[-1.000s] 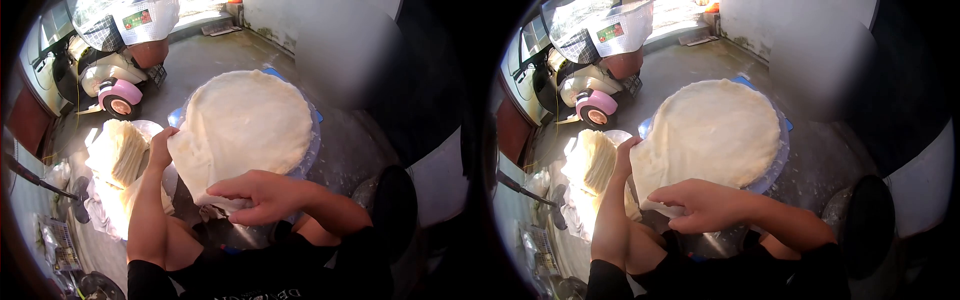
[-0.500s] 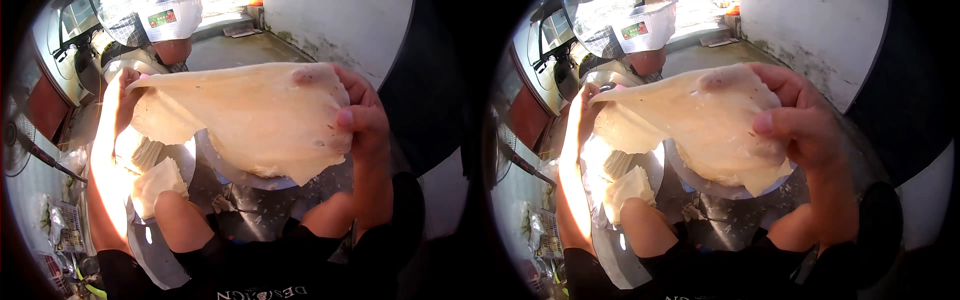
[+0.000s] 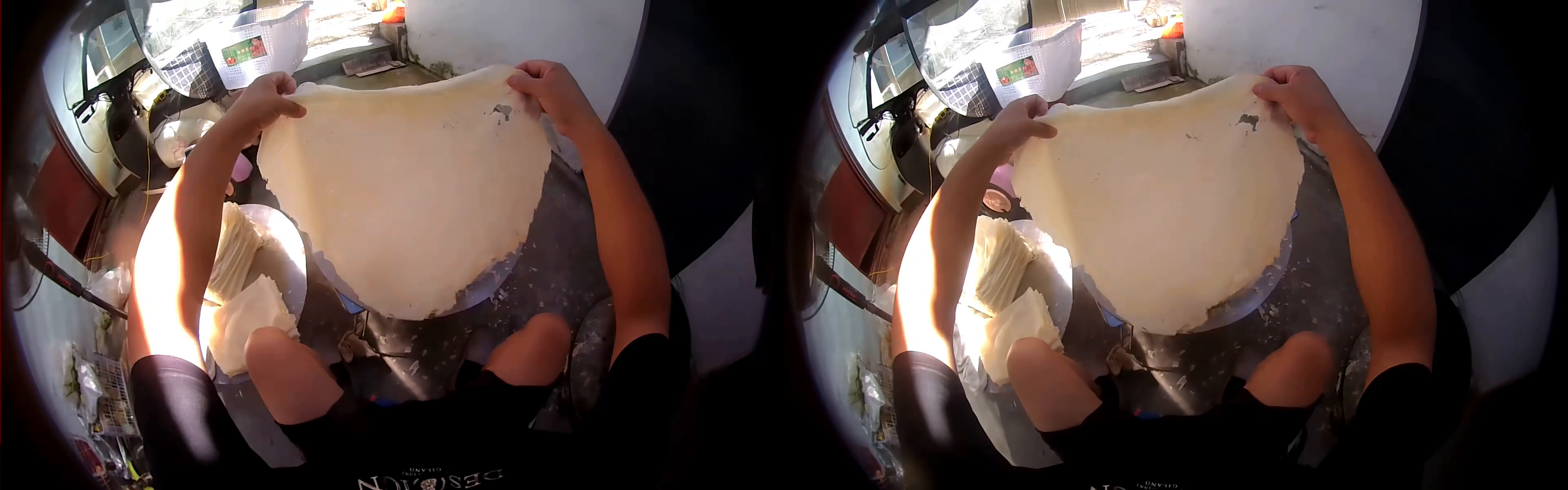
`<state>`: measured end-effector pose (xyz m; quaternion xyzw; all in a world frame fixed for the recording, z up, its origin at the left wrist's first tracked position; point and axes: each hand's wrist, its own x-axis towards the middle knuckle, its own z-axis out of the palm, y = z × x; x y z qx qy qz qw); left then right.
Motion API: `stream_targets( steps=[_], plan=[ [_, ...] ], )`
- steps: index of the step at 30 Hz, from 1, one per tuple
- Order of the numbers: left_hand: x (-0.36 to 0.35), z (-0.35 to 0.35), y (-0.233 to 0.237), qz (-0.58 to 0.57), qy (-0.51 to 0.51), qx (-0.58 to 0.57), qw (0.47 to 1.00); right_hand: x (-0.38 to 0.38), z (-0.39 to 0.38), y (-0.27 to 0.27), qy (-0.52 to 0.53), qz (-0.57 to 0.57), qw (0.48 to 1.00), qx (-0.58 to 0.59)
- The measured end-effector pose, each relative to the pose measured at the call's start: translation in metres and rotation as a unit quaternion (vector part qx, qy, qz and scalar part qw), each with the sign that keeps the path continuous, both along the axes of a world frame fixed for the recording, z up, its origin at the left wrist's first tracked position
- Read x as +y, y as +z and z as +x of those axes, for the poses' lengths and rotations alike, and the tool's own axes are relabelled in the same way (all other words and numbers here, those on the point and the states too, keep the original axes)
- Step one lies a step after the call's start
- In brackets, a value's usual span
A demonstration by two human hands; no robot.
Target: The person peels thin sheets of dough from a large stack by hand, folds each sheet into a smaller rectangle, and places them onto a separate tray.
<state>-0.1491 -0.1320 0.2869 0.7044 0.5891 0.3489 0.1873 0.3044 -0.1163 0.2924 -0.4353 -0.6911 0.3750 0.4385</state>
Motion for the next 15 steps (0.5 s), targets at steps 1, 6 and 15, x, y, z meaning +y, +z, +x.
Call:
stream_targets(
  steps=[1,6,15],
  plan=[
    [0.01,0.007,0.001,0.043,0.03,0.02,0.998,0.006,0.003,0.004,-0.042,0.057,0.997,-0.022],
    [0.021,0.036,0.016,0.326,0.002,0.003,0.945,-0.015,0.018,0.013,-0.178,0.238,0.953,-0.057],
    [-0.106,0.058,-0.145,0.226,-0.069,0.078,0.968,-0.09,0.065,-0.16,-0.085,0.211,0.961,-0.154]
  ],
)
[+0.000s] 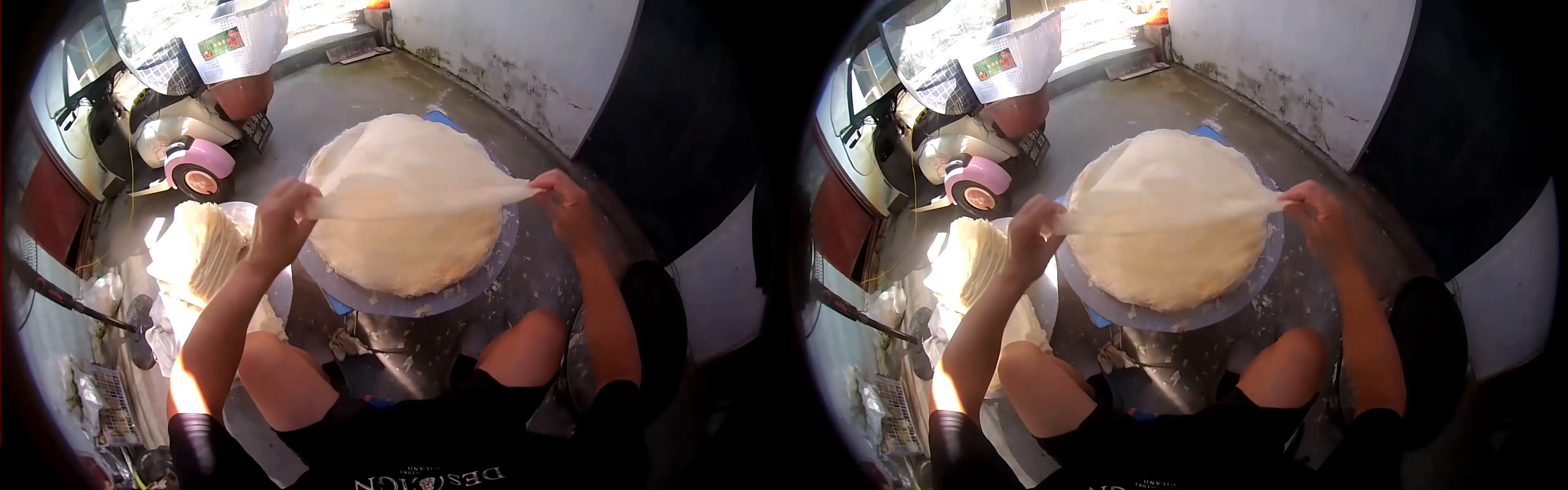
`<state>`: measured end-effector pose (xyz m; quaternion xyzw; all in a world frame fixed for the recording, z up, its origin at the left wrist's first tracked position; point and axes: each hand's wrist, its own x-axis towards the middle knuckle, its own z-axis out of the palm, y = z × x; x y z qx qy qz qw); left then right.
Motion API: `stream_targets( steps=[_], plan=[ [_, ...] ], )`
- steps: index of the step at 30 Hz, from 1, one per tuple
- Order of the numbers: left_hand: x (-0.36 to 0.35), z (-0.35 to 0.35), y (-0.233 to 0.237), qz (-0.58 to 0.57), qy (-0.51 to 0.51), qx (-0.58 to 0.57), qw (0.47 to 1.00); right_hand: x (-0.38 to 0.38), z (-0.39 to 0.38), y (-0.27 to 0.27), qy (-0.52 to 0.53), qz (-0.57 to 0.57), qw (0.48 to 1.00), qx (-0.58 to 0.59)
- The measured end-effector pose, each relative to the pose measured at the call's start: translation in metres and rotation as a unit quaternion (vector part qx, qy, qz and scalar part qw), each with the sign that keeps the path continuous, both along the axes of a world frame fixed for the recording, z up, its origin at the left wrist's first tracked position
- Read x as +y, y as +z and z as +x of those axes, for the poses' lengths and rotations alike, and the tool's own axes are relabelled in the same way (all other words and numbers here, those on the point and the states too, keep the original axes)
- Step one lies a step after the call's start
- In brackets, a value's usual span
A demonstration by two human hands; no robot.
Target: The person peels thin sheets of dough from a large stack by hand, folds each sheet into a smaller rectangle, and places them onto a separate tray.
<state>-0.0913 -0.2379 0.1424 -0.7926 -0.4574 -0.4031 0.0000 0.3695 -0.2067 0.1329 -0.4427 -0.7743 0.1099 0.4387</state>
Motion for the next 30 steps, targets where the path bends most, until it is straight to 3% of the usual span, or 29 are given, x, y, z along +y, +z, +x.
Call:
stream_targets(
  steps=[1,4,7,12,18,20,22,23,24,28,30],
  plan=[
    [-0.008,-0.003,-0.029,-0.027,-0.024,-0.001,0.999,-0.004,0.005,-0.025,0.036,0.024,0.997,-0.058],
    [-0.036,-0.007,-0.089,-0.162,-0.035,0.018,0.986,-0.026,0.006,-0.072,0.079,-0.086,0.991,-0.066],
    [-0.051,-0.01,-0.086,-0.266,-0.088,0.112,0.953,-0.042,0.008,-0.09,0.112,-0.125,0.975,-0.145],
    [-0.058,-0.019,-0.071,-0.351,-0.142,0.155,0.912,-0.053,0.009,-0.064,0.15,-0.154,0.936,-0.278],
    [-0.057,-0.027,-0.053,-0.383,-0.131,0.096,0.909,-0.036,-0.002,-0.017,0.141,-0.207,0.948,-0.196],
    [-0.036,-0.032,-0.045,-0.391,-0.047,0.032,0.919,-0.008,-0.008,-0.014,0.071,-0.251,0.958,-0.119],
    [0.01,-0.033,-0.041,-0.377,0.027,-0.069,0.923,0.045,-0.013,-0.014,0.022,-0.305,0.946,-0.108],
    [0.041,-0.044,-0.062,-0.371,-0.023,-0.208,0.905,0.075,-0.015,-0.023,0.019,-0.33,0.94,-0.085],
    [0.064,-0.046,-0.064,-0.397,-0.007,-0.249,0.884,0.102,-0.016,-0.036,0.016,-0.351,0.934,-0.062],
    [0.104,-0.052,-0.117,-0.384,0.049,-0.222,0.895,0.155,-0.01,-0.117,-0.06,-0.315,0.946,-0.04],
    [0.089,-0.051,-0.138,-0.236,0.141,-0.131,0.952,0.14,-0.003,-0.13,-0.108,-0.312,0.944,-0.003]
  ],
)
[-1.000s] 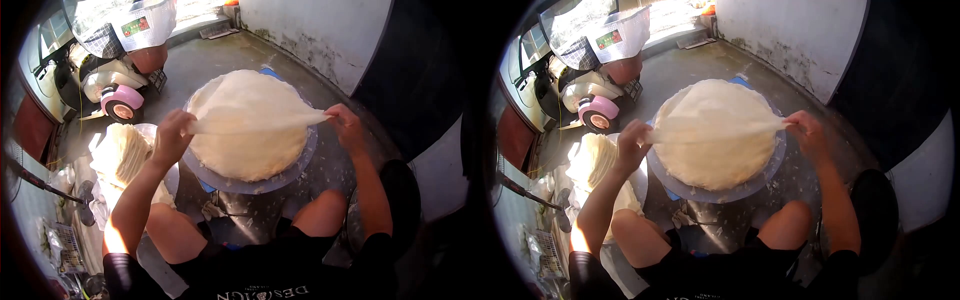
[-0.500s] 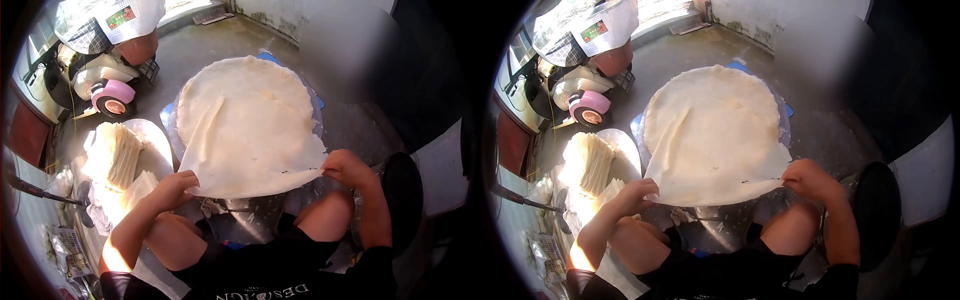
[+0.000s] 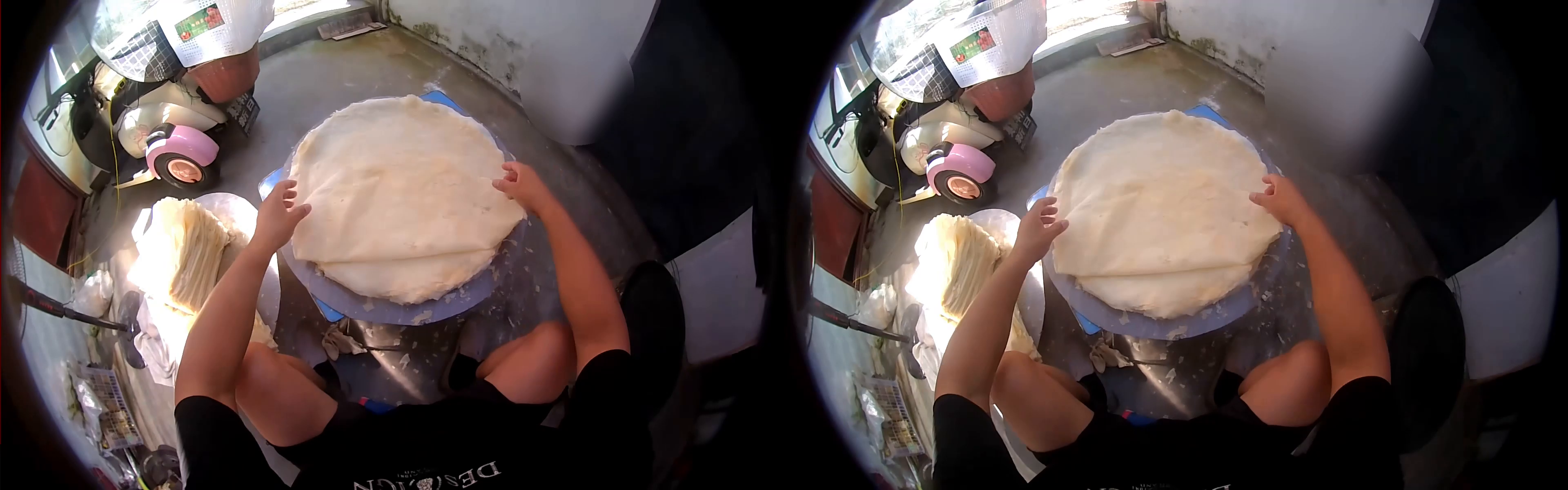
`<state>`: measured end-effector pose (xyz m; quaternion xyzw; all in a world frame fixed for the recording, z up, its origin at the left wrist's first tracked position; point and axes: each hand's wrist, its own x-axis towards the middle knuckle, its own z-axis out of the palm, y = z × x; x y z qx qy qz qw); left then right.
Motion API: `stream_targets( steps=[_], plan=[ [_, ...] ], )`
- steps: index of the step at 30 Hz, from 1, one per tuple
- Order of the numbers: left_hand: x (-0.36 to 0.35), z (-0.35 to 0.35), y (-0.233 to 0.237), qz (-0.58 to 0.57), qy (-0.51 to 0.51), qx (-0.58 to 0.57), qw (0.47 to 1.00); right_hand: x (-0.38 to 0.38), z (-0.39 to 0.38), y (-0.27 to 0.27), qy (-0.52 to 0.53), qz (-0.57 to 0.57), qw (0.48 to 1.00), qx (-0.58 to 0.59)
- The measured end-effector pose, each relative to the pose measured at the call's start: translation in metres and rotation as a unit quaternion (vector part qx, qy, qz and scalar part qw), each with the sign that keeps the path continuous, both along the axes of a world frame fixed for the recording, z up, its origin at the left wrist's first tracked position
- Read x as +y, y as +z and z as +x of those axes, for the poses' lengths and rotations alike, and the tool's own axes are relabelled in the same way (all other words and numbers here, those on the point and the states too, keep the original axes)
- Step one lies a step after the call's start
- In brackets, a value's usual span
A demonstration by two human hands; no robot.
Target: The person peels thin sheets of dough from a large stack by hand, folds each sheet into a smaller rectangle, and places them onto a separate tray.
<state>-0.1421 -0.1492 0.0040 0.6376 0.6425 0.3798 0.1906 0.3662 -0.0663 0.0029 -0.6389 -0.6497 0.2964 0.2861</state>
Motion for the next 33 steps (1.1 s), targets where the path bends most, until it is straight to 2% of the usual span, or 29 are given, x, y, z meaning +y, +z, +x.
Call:
stream_targets(
  steps=[1,3,4,6,7,9,13,16,17,19,21,22,24,27,29,30,32,33],
  plan=[
    [-0.009,-0.003,-0.005,-0.003,-0.002,-0.002,1.0,-0.01,0.006,0.002,-0.002,-0.003,1.0,-0.002],
    [-0.035,-0.007,-0.002,-0.08,0.03,0.051,0.995,-0.03,0.025,0.002,0.001,-0.038,0.996,0.077],
    [-0.045,-0.01,-0.006,-0.082,0.026,0.053,0.995,-0.042,0.033,0.004,-0.003,-0.04,0.996,0.079],
    [-0.056,-0.017,-0.009,-0.19,0.028,0.052,0.98,-0.065,0.042,0.019,0.006,-0.117,0.986,0.119],
    [-0.058,-0.018,-0.01,-0.189,0.026,0.053,0.98,-0.077,0.043,0.027,0.004,-0.116,0.986,0.12],
    [-0.058,-0.015,-0.008,-0.377,0.031,-0.099,0.921,-0.098,0.035,0.045,0.056,-0.168,0.974,0.141],
    [-0.063,-0.008,-0.009,-0.391,0.013,-0.16,0.906,-0.105,0.023,0.047,0.112,-0.152,0.975,0.116],
    [-0.064,-0.006,-0.007,-0.379,-0.008,-0.211,0.901,-0.099,0.022,0.038,0.145,-0.2,0.96,0.129],
    [-0.063,-0.007,-0.008,-0.378,-0.008,-0.21,0.902,-0.097,0.025,0.035,0.118,-0.212,0.959,0.148],
    [-0.06,-0.008,-0.012,-0.37,0.018,-0.277,0.887,-0.095,0.035,0.026,0.093,-0.223,0.956,0.167],
    [-0.06,-0.009,-0.01,-0.35,0.028,-0.304,0.885,-0.095,0.046,0.018,0.003,-0.245,0.933,0.265],
    [-0.06,-0.01,-0.01,-0.332,0.037,-0.331,0.883,-0.095,0.049,0.012,0.005,-0.245,0.933,0.264],
    [-0.062,-0.008,-0.005,-0.336,0.041,-0.337,0.878,-0.096,0.051,0.006,-0.025,-0.228,0.909,0.349],
    [-0.058,-0.011,-0.001,-0.318,0.061,-0.353,0.878,-0.088,0.045,0.001,-0.033,-0.193,0.89,0.413],
    [-0.05,-0.012,0.008,-0.294,0.079,-0.363,0.881,-0.079,0.044,0.016,-0.042,-0.165,0.893,0.416],
    [-0.047,-0.012,0.024,-0.241,0.081,-0.401,0.88,-0.074,0.04,0.031,-0.052,-0.139,0.896,0.419],
    [-0.041,-0.013,0.061,-0.15,0.09,-0.451,0.875,-0.071,0.022,0.078,-0.076,-0.078,0.903,0.415],
    [-0.038,-0.015,0.081,-0.113,0.095,-0.464,0.873,-0.073,0.015,0.105,-0.053,-0.054,0.899,0.432]
  ],
)
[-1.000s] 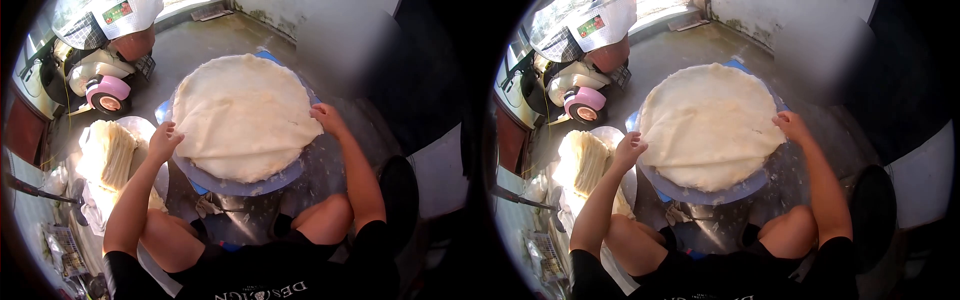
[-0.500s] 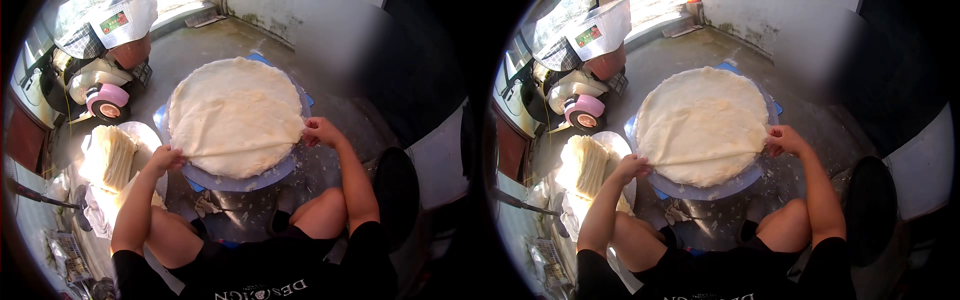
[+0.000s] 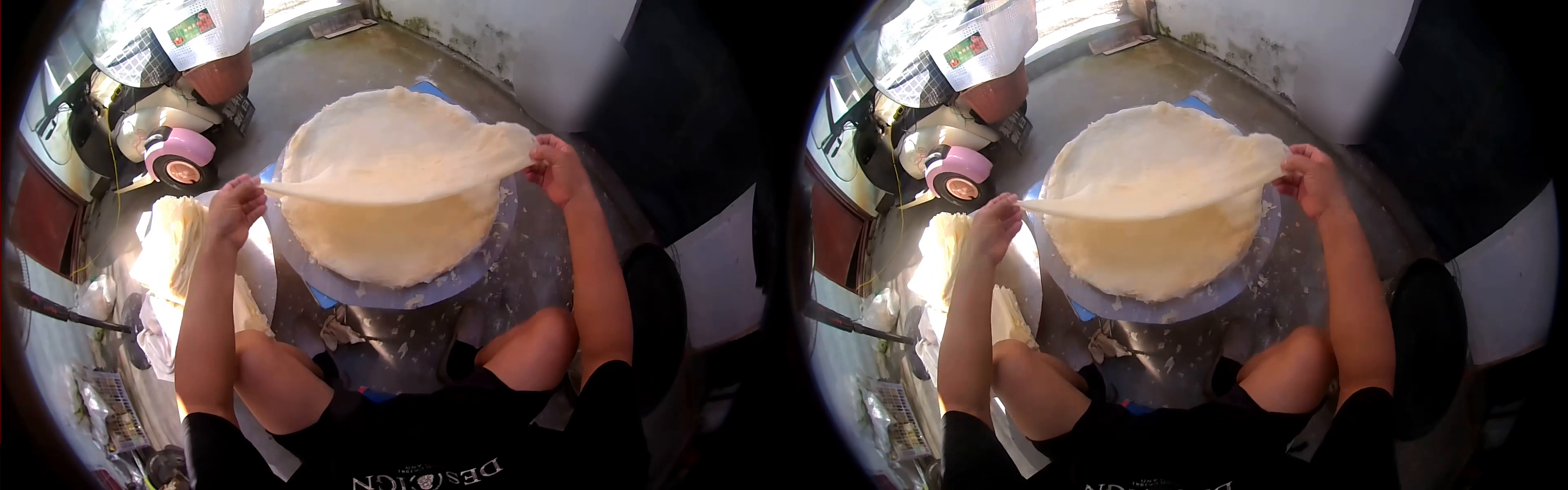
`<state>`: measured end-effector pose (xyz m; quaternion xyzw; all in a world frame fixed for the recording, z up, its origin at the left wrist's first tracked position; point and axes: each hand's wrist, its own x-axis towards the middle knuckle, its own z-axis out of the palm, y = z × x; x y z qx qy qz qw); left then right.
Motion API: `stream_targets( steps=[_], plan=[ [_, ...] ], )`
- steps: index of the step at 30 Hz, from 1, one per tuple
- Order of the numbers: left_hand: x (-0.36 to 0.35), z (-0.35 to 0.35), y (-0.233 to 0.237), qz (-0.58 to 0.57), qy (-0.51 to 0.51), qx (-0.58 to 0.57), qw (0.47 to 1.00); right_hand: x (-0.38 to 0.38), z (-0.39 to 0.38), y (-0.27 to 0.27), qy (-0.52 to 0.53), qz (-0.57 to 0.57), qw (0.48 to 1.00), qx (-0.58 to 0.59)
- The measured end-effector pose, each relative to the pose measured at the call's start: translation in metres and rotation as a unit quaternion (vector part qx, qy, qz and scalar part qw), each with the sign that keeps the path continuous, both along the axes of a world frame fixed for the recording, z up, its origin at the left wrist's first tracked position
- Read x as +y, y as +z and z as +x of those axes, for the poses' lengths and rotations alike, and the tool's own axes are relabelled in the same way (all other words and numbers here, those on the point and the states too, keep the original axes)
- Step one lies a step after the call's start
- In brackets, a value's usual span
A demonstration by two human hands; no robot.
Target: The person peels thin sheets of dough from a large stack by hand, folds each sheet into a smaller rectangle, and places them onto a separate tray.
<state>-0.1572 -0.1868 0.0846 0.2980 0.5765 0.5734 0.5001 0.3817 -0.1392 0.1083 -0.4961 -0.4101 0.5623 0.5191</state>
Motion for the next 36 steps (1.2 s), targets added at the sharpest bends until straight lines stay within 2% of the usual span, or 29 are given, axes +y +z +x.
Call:
stream_targets(
  steps=[2,3,6,8,10,13,14,16,18,21,24,26,27,30,32,33,34,35,36],
  plan=[
    [0.01,-0.019,0.031,0.04,0.012,-0.084,0.996,0.002,-0.006,0.051,0.017,0.054,0.998,0.038],
    [0.017,-0.019,0.038,0.044,0.014,-0.085,0.995,0.008,-0.009,0.067,0.025,0.075,0.995,0.06],
    [0.037,-0.023,0.049,0.008,0.042,-0.095,0.995,0.046,-0.027,0.088,0.005,0.037,0.996,0.076],
    [0.056,-0.027,0.053,-0.052,-0.004,-0.051,0.997,0.068,-0.042,0.092,-0.025,0.017,0.997,0.065],
    [0.067,-0.032,0.066,-0.038,0.028,-0.086,0.995,0.078,-0.044,0.096,-0.054,-0.002,0.997,0.055],
    [0.049,-0.017,0.086,0.123,0.047,-0.025,0.991,0.077,-0.046,0.102,-0.056,0.06,0.993,0.086],
    [0.041,-0.011,0.087,0.122,0.048,-0.023,0.991,0.068,-0.046,0.1,-0.06,0.092,0.991,0.082],
    [0.022,0.0,0.08,0.138,0.077,0.035,0.987,0.052,-0.042,0.086,-0.067,0.122,0.987,0.079],
    [0.007,0.002,0.048,0.12,0.068,0.054,0.989,0.042,-0.033,0.05,-0.096,0.1,0.99,0.027],
    [-0.017,0.006,-0.017,0.032,0.04,0.086,0.995,0.024,-0.014,-0.032,-0.103,-0.004,0.995,-0.005],
    [-0.04,0.012,-0.063,-0.094,-0.041,0.147,0.984,0.003,0.001,-0.108,-0.105,-0.122,0.985,-0.069],
    [-0.045,0.017,-0.069,-0.129,-0.094,0.197,0.967,-0.008,0.01,-0.114,-0.062,-0.145,0.983,-0.09],
    [-0.046,0.017,-0.072,-0.13,-0.093,0.198,0.967,-0.011,0.012,-0.115,-0.02,-0.165,0.98,-0.111],
    [-0.038,0.018,-0.07,-0.138,-0.104,0.262,0.95,-0.016,0.013,-0.106,0.02,-0.169,0.975,-0.146],
    [-0.035,0.018,-0.069,-0.208,-0.158,0.343,0.902,-0.018,0.014,-0.11,0.022,-0.175,0.973,-0.148],
    [-0.037,0.022,-0.074,-0.209,-0.162,0.343,0.902,-0.018,0.015,-0.111,0.029,-0.179,0.972,-0.149],
    [-0.04,0.025,-0.08,-0.091,-0.132,0.543,0.825,-0.018,0.016,-0.112,0.026,-0.18,0.972,-0.148],
    [-0.042,0.028,-0.083,0.034,-0.093,0.709,0.698,-0.017,0.017,-0.112,0.029,-0.185,0.972,-0.14],
    [-0.041,0.046,-0.068,0.085,-0.119,0.671,0.727,-0.018,0.018,-0.113,0.033,-0.191,0.972,-0.132]
  ],
)
